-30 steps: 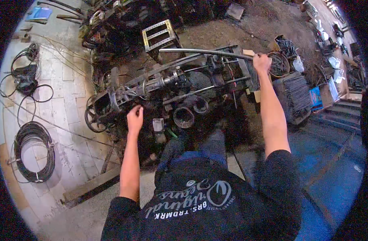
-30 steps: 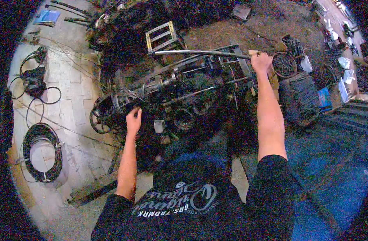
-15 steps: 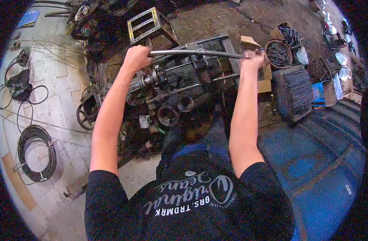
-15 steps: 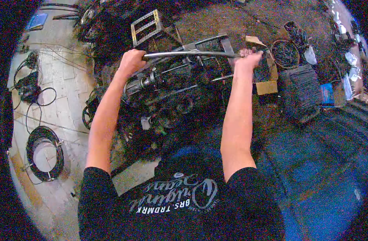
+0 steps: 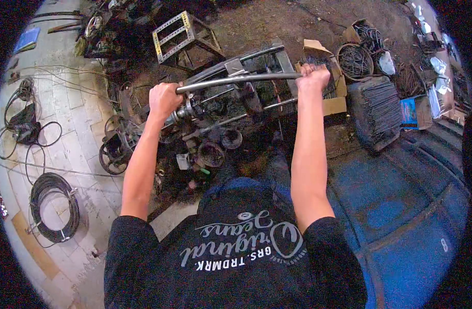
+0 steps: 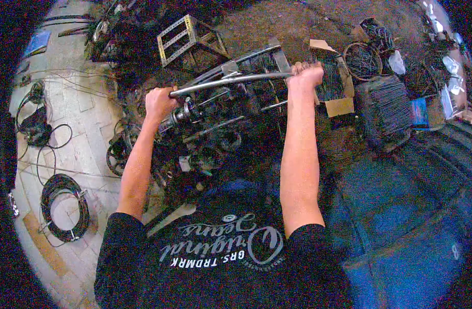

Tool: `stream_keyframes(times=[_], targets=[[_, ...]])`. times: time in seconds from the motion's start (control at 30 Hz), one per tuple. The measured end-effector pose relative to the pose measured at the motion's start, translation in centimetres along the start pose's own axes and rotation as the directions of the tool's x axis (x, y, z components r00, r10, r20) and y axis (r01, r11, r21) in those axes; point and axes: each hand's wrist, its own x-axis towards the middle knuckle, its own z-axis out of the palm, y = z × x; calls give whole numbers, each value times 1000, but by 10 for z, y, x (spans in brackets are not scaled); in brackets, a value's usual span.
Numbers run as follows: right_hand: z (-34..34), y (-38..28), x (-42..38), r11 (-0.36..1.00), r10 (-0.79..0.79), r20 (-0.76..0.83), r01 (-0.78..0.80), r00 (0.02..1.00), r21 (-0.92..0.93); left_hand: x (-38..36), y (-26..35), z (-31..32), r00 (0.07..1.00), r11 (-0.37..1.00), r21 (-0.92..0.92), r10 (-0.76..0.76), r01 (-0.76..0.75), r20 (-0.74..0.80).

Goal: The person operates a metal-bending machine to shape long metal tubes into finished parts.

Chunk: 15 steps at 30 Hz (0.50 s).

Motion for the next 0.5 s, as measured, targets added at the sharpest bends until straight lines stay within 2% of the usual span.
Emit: stream_keyframes(times=[0.07,0.17,0.3,0.33,0.4,0.47,0.5], targets=[[2,-3,-1,999,-31,8,31,999,-45,6,1,0,999,999,2,-33,33,20],[3,-2,-6,1000,-6,134,6,991,-3,2,-5,9,998,1000,-2,13,-14,-67],[-20,-2,-40,997,69,491,-42,868,-66,2,-21,33,998,999,-40,-10,7,-62],[-23,-3,-52,997,63,484,-38,873,-62,6,-26,40,998,999,-37,-32,30,-55],[-30,-5,-72,983,110,560,-174,821,63,12,-36,52,998,1000,-22,-20,19,-67],[-36,-3,-69,982,100,537,-171,838,85,15,-33,46,998,1000,-31,-4,2,-67],[-37,-2,-66,982,81,531,-157,843,100,16,-35,47,994,998,-19,53,-55,-96]])
